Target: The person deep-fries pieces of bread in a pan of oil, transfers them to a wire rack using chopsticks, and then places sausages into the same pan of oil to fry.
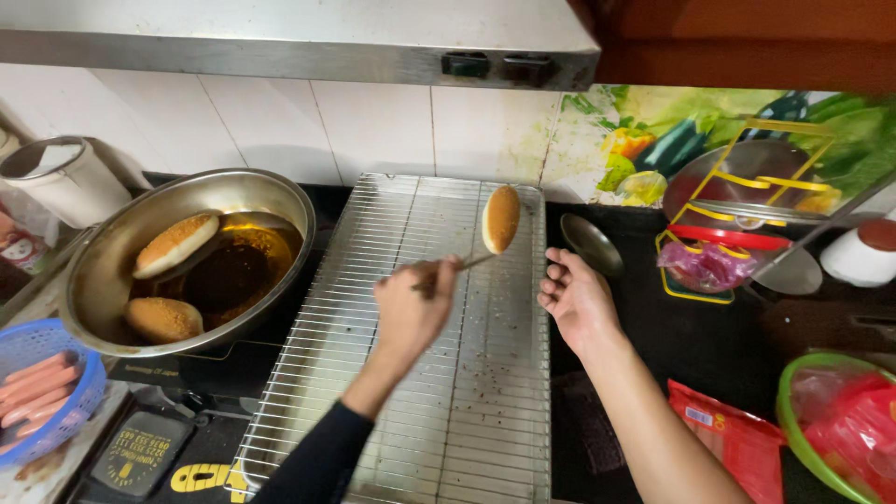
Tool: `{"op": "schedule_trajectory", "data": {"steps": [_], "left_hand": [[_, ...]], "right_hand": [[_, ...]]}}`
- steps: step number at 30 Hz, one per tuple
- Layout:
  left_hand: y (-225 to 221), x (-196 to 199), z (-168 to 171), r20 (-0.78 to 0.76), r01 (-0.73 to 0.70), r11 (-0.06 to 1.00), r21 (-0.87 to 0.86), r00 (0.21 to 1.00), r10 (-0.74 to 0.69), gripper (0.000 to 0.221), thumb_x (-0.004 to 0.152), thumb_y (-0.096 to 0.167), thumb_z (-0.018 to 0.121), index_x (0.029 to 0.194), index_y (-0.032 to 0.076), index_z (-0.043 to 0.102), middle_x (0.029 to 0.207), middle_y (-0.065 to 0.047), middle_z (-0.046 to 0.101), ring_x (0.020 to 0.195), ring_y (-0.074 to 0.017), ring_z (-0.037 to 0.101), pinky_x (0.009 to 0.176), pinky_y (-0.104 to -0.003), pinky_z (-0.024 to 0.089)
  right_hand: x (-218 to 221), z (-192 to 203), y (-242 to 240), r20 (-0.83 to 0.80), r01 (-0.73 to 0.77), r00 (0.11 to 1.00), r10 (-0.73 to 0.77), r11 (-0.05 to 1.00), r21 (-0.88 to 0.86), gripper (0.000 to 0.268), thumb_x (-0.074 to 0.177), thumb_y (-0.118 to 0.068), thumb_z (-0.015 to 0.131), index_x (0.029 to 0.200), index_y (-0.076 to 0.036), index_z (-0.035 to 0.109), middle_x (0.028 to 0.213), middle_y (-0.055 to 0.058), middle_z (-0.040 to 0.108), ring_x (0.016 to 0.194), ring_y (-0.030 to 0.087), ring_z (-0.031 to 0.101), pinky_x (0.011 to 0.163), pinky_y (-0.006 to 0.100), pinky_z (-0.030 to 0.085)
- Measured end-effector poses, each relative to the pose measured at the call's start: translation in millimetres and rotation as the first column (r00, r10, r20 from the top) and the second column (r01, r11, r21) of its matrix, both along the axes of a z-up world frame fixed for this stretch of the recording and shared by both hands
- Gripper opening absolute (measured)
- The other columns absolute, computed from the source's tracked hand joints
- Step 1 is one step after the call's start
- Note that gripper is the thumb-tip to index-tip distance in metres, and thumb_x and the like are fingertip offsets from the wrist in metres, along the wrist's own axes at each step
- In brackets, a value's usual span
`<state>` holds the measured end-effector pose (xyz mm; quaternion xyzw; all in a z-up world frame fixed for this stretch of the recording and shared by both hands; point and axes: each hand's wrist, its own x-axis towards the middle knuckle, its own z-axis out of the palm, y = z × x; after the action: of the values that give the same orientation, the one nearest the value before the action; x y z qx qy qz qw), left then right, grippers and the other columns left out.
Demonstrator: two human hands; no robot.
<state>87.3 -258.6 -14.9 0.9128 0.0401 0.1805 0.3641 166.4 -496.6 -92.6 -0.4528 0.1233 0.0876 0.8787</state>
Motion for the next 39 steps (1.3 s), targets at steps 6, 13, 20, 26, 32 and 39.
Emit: {"op": "schedule_trajectory", "data": {"steps": [6,13,20,26,32,39], "left_hand": [[119,-29,50,0.417,0.055,0.998,-0.025,0.908,-0.04,0.025,0.101,0.024,0.067,0.099,0.001,0.075,0.073,-0.019,0.069,0.056,-0.0233,0.07,0.056,-0.035,0.054],[308,-43,81,0.289,-0.227,0.914,0.335,0.948,0.13,0.034,0.105,0.033,0.063,0.094,0.004,0.077,0.081,-0.021,0.07,0.073,-0.0393,0.07,0.065,-0.046,0.054],[450,-22,37,0.196,-0.252,0.85,0.463,0.964,0.179,0.036,0.101,0.04,0.062,0.093,0.01,0.08,0.08,-0.021,0.07,0.074,-0.0432,0.069,0.067,-0.051,0.055],[497,1,-7,0.065,-0.251,0.798,0.548,0.964,0.259,0.046,0.102,0.045,0.059,0.081,0.01,0.079,0.077,-0.02,0.071,0.072,-0.0414,0.07,0.079,-0.052,0.056],[500,0,1,0.032,-0.189,0.802,0.566,0.978,0.208,0.04,0.097,0.044,0.06,0.085,0.013,0.082,0.08,-0.02,0.073,0.076,-0.0418,0.07,0.09,-0.06,0.047],[506,-9,21,-0.087,-0.075,0.838,0.541,0.986,0.145,0.035,0.097,0.042,0.057,0.09,0.021,0.083,0.082,-0.017,0.075,0.077,-0.0415,0.07,0.092,-0.059,0.048]], "right_hand": [[-4,44,69,0.1,-0.152,0.984,0.151,0.988,0.007,0.019,0.101,-0.028,0.059,0.101,-0.01,0.066,0.076,-0.004,0.052,0.067,0.011,0.05,0.066,0.029,0.044],[-15,75,178,0.129,-0.42,0.889,0.439,0.895,-0.15,0.021,0.102,-0.027,0.056,0.103,-0.008,0.066,0.079,-0.003,0.057,0.071,0.012,0.056,0.065,0.029,0.045],[-14,71,252,0.096,-0.431,0.882,0.462,0.872,-0.232,0.024,0.103,-0.026,0.053,0.107,-0.006,0.067,0.081,-0.001,0.058,0.072,0.012,0.056,0.064,0.03,0.045],[-10,64,288,0.03,-0.392,0.912,0.409,0.892,-0.224,0.023,0.103,-0.026,0.054,0.107,-0.007,0.065,0.083,-0.001,0.058,0.073,0.013,0.055,0.065,0.03,0.044],[-17,72,314,0.044,-0.338,0.931,0.361,0.904,-0.263,0.022,0.102,-0.026,0.054,0.106,-0.007,0.065,0.083,0.0,0.057,0.074,0.013,0.054,0.067,0.03,0.045],[-23,87,329,0.076,-0.288,0.944,0.32,0.917,-0.275,0.02,0.102,-0.025,0.055,0.105,-0.007,0.064,0.082,-0.001,0.057,0.073,0.013,0.054,0.066,0.03,0.044]]}}
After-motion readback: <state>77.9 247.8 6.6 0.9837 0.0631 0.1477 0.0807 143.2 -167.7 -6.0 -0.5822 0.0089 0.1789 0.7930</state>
